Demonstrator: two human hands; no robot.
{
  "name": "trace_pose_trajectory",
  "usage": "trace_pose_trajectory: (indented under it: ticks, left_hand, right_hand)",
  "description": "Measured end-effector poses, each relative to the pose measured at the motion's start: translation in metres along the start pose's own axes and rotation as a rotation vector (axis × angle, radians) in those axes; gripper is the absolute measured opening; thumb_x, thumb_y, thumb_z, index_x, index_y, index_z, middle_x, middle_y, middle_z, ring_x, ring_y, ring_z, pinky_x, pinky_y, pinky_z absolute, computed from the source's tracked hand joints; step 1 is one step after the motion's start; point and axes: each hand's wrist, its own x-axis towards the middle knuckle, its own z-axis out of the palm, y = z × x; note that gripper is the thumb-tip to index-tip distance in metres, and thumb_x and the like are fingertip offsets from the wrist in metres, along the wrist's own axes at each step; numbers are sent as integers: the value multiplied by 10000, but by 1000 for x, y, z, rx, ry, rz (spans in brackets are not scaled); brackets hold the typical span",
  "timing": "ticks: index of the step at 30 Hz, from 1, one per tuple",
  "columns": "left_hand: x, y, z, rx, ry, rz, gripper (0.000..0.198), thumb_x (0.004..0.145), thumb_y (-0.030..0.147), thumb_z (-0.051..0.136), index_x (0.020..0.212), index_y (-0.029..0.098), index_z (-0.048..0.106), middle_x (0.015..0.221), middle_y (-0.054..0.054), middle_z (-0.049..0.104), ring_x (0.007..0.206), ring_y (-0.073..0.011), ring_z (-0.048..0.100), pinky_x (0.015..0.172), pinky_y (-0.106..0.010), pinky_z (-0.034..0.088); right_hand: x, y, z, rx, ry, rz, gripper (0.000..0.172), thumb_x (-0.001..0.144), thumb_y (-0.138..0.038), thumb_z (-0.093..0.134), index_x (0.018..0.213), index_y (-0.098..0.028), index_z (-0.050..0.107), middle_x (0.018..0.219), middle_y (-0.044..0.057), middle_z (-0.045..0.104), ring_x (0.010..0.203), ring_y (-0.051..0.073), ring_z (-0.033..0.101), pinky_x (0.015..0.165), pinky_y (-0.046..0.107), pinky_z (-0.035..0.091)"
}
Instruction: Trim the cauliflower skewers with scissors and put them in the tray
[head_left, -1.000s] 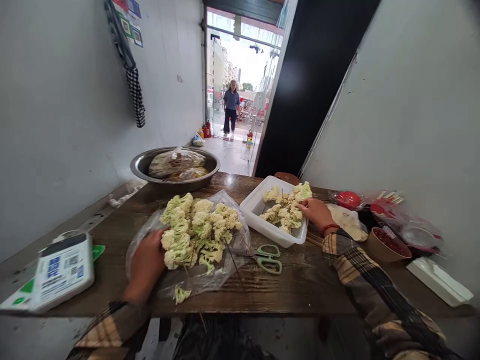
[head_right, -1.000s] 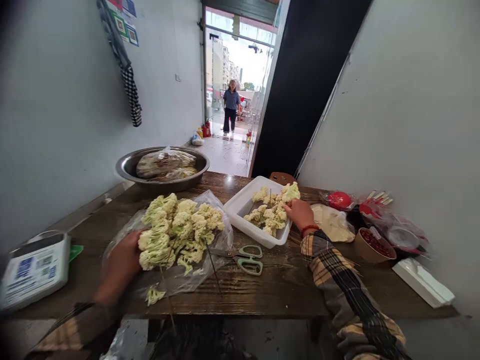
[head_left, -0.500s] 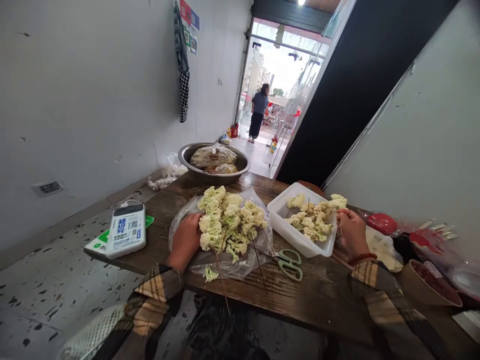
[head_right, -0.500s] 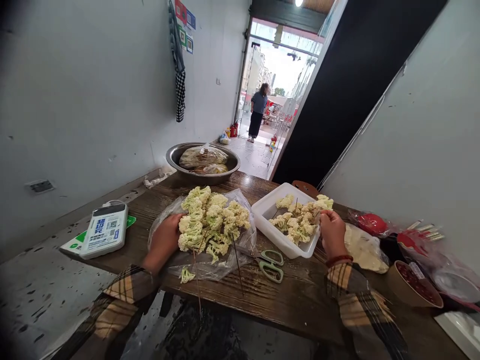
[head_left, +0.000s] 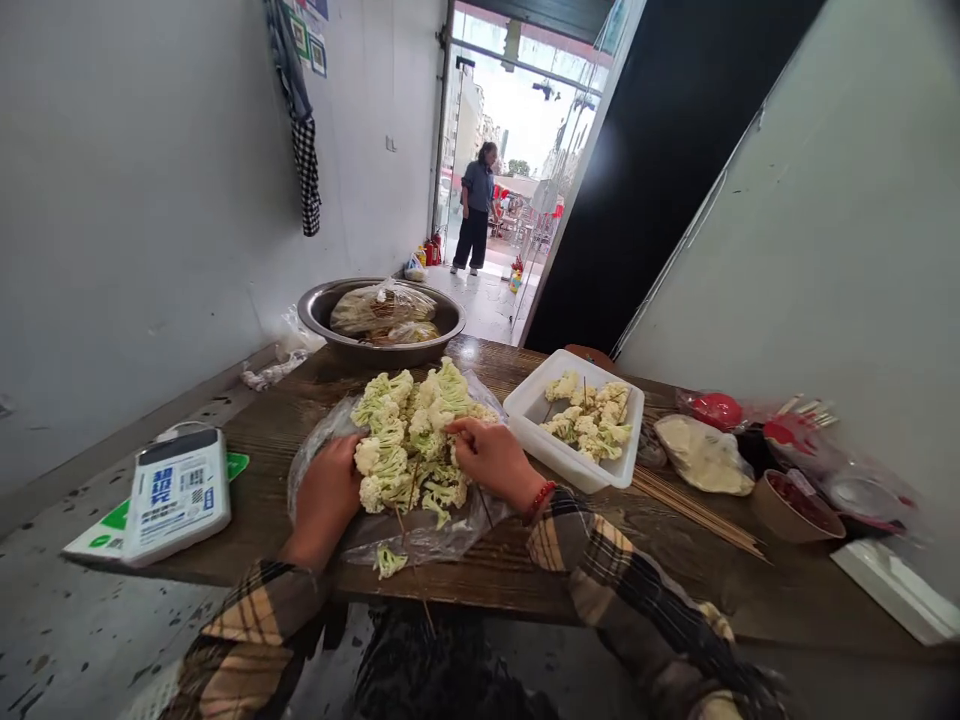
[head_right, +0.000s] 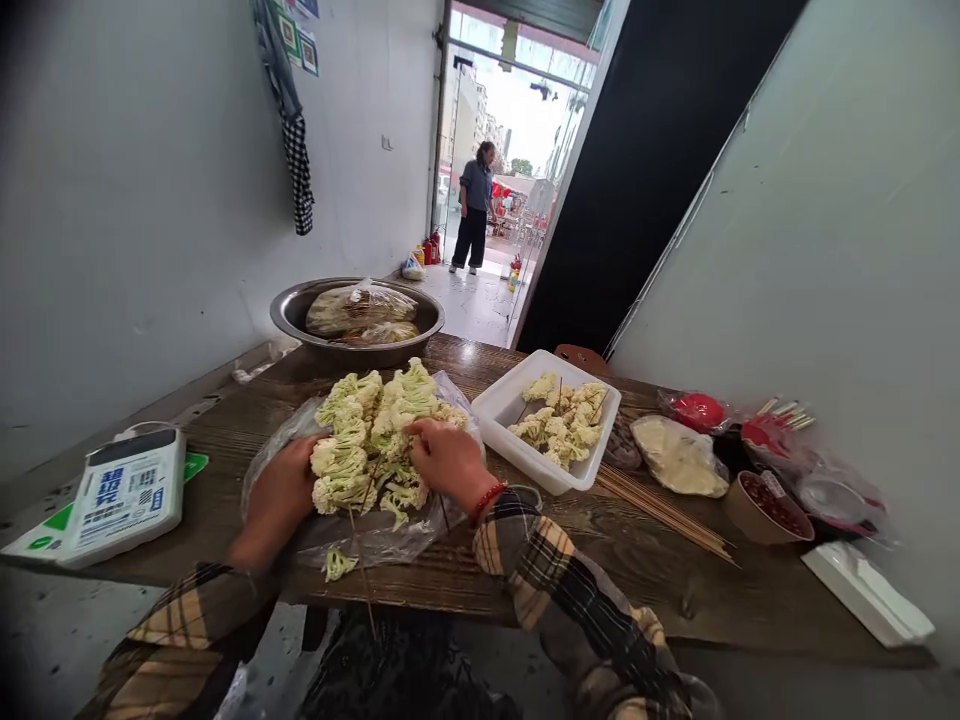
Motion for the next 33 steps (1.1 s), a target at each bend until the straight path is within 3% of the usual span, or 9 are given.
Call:
trace_pose_trajectory:
  ticks: [4, 11, 16, 21, 28, 33]
  left_hand:
    - [-4, 4, -2, 6, -59, 14, 309, 786, 186, 502, 1056, 97, 622, 1107, -165, 671, 1042, -288, 610, 909, -397, 471]
    - [-8, 8, 0, -31, 14, -143, 266, 870, 207, 412, 1036, 150, 613, 1031, -130, 696, 963, -254, 639, 830, -356, 478]
    - [-9, 10, -4, 11, 41, -291, 304, 922, 260, 354, 1113, 143, 559, 994, -138, 700, 905, -259, 652, 735, -337, 458]
    - [-8, 14, -8, 92, -90, -226, 318, 864, 321, 480, 1143, 174, 523, 1039, -119, 699, 915, -269, 654, 690, -316, 435]
    - [-1, 10, -10, 123, -175, -219, 379, 836, 323, 503, 1179, 161, 499, 1054, -118, 693, 917, -266, 652, 678, -305, 425]
    - [5, 3, -7, 119, -87, -189, 384, 812, 314, 505, 1158, 148, 522, 1100, -115, 676, 933, -249, 638, 711, -294, 442]
  right_hand:
    - [-7, 0, 4, -3, -87, -72, 259, 831, -247, 566, 1038, -240, 720, 908, 25, 743, 836, 182, 658, 790, 280, 474]
    - [-12, 14, 4, 2, 5, -49, 330, 874, -179, 428, 1046, -172, 709, 994, 85, 739, 866, 199, 664, 829, 323, 481]
    - [-6, 1, 11, -12, -61, -64, 253, 849, -225, 522, 991, -209, 730, 813, 41, 735, 766, 191, 653, 738, 297, 461]
    - [-6, -1, 7, 5, -120, -89, 230, 877, -300, 553, 1004, -222, 728, 736, 16, 711, 674, 165, 625, 636, 261, 419]
    - [-20, 17, -43, -55, -58, -70, 257, 895, -289, 566, 1108, -215, 690, 795, 1, 710, 680, 129, 608, 681, 236, 433]
    - [-15, 66, -107, -165, 81, 53, 304, 898, -309, 527, 1123, -192, 694, 807, 22, 711, 674, 133, 604, 670, 243, 432]
